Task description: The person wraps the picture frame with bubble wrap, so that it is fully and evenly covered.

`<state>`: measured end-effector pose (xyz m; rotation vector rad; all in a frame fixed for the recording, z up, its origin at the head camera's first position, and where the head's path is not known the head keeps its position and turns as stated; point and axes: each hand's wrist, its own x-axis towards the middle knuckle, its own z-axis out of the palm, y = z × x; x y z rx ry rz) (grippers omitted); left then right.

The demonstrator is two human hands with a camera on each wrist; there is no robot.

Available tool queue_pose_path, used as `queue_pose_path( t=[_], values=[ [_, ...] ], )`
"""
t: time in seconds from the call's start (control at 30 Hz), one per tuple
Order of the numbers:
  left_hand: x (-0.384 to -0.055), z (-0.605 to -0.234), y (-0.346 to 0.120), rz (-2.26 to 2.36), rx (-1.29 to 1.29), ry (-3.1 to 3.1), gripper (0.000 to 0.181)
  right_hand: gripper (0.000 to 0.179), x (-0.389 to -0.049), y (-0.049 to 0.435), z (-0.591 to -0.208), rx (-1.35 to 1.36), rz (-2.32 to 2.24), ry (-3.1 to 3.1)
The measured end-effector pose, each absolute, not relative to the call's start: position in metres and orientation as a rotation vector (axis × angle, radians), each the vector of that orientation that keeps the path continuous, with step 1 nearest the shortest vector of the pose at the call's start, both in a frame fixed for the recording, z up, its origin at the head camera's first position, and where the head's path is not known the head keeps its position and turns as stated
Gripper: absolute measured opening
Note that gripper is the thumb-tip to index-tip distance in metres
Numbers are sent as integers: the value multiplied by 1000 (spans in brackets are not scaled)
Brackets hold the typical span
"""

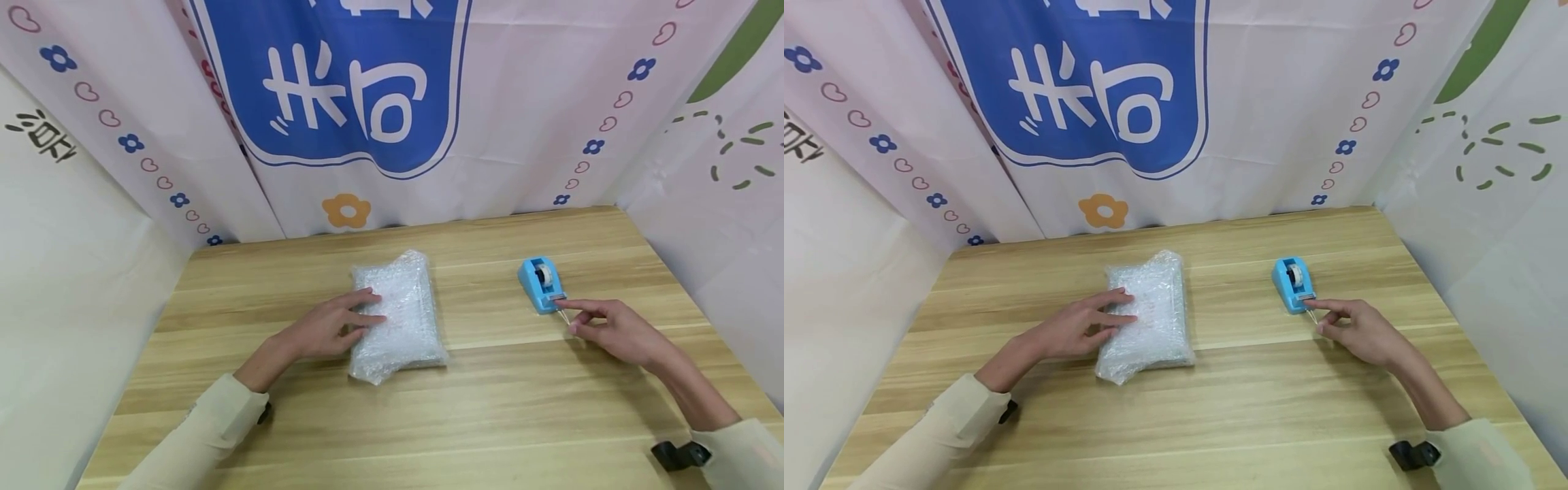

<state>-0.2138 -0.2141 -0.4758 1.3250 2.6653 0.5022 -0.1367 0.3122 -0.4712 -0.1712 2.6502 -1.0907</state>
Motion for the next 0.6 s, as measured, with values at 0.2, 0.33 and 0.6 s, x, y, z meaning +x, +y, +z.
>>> queue_pose_path(
  t=[0.2,0.33,0.6],
  values=[
    [-214,-475,-216,514,1318,2660,37,48,-138,310,-475,-193,-1090,2657],
    [-213,-475,-216,517,1304,2654,36,50,-135,311,-481,-202,-1041,2655],
    [-214,-474,-213,510,1317,2646,36,55,-133,319,-479,-239,-1114,2510]
  ],
)
